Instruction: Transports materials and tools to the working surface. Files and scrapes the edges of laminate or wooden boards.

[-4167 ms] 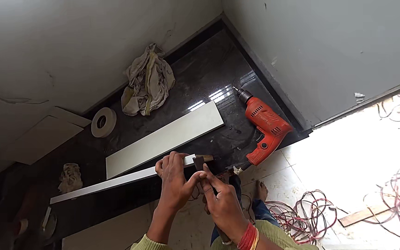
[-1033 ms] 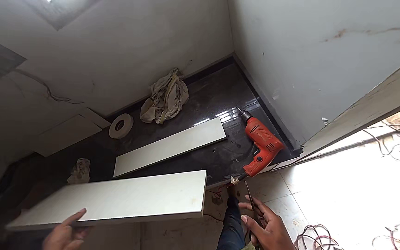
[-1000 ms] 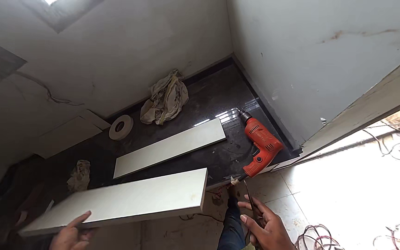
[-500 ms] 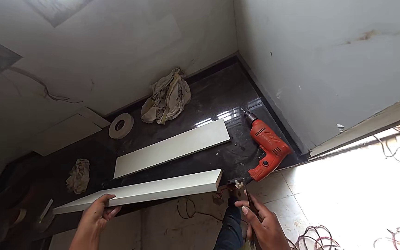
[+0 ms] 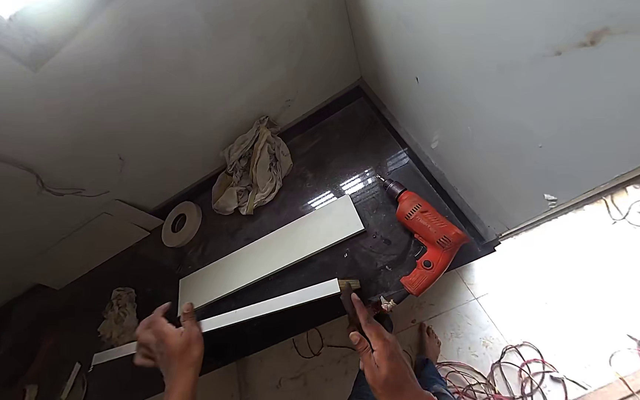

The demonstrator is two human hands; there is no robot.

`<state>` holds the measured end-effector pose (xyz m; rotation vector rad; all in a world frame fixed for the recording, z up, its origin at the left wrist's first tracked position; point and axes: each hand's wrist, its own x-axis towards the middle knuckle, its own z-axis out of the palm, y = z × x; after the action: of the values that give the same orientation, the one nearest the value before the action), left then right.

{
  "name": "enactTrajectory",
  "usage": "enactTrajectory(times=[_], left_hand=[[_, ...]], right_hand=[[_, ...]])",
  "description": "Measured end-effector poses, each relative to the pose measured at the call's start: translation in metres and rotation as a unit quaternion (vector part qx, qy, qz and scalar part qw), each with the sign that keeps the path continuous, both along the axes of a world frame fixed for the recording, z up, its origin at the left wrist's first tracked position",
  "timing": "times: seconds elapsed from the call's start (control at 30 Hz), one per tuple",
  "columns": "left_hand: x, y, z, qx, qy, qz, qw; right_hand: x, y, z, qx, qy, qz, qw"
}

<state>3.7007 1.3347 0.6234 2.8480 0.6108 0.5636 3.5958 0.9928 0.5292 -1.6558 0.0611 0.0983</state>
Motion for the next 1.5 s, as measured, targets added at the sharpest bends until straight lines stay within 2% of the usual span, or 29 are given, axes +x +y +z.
enactTrajectory(times=[0.07,0.13,0.23,0.3,0.47,0.57,0.77,1.0,1.2,1.33,1.5], left_hand=[[0.001,-0.042,0.008,-0.026,0.062,-0.192,0.979],[-0.003,-0.097,0.009,-0.044,0.128,-0.331,0.934],[-0.006,-0.164,0.004,-0.036,0.184,-0.403,0.896],[-0.007,-0.185,0.002,-0.011,0.194,-0.403,0.894],[-0.004,-0.2,0.01,0.01,0.249,-0.387,0.888],[-0.003,-0.206,0.007,0.009,0.231,-0.395,0.889],[-0.009,-0.202,0.003,0.004,0.231,-0.402,0.886],[-0.008,-0.208,-0.01,0.029,0.196,-0.373,0.907],[-0.005,-0.205,0.001,0.007,0.227,-0.393,0.891],[-0.01,-0.207,-0.002,0.007,0.22,-0.379,0.899],[-0.007,-0.21,-0.005,0.005,0.219,-0.355,0.909]], right_hand=[[-0.001,0.006,-0.003,0.025,-0.014,-0.011,1.0],[-0.002,0.008,-0.007,0.038,-0.023,-0.018,0.999],[0.003,0.007,-0.006,0.045,-0.031,-0.024,0.998],[0.005,0.007,-0.003,0.051,-0.043,-0.033,0.997],[0.004,0.006,0.001,0.065,-0.073,-0.035,0.995],[0.003,0.003,0.006,0.077,-0.05,-0.024,0.995],[0.0,0.0,0.016,0.009,-0.066,-0.044,0.997],[0.013,-0.001,0.031,0.002,0.042,-0.044,0.998],[0.01,-0.014,0.031,0.016,0.024,-0.002,1.0],[0.012,-0.016,0.038,0.008,0.026,0.006,1.0],[0.022,-0.013,0.05,0.014,0.093,-0.002,0.996]])
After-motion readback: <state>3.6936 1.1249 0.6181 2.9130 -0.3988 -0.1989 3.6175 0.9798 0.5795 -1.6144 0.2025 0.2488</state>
